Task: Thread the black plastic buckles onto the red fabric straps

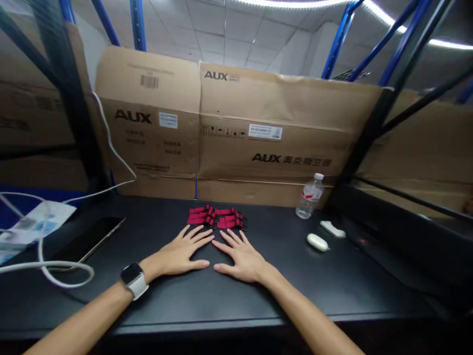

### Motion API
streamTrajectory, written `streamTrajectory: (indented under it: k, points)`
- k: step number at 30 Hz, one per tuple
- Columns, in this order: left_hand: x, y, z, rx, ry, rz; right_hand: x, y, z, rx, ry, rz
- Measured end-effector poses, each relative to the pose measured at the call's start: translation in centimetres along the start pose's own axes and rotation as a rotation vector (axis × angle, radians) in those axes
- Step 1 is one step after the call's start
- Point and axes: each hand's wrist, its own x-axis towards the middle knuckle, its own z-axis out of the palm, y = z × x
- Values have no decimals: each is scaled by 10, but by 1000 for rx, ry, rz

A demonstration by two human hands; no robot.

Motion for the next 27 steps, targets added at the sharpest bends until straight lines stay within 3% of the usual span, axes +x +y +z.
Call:
streamTrajectory:
  k: [27]
  points:
    - [0, 0, 0, 5, 15, 7, -1, -1, -2, -6, 10, 8]
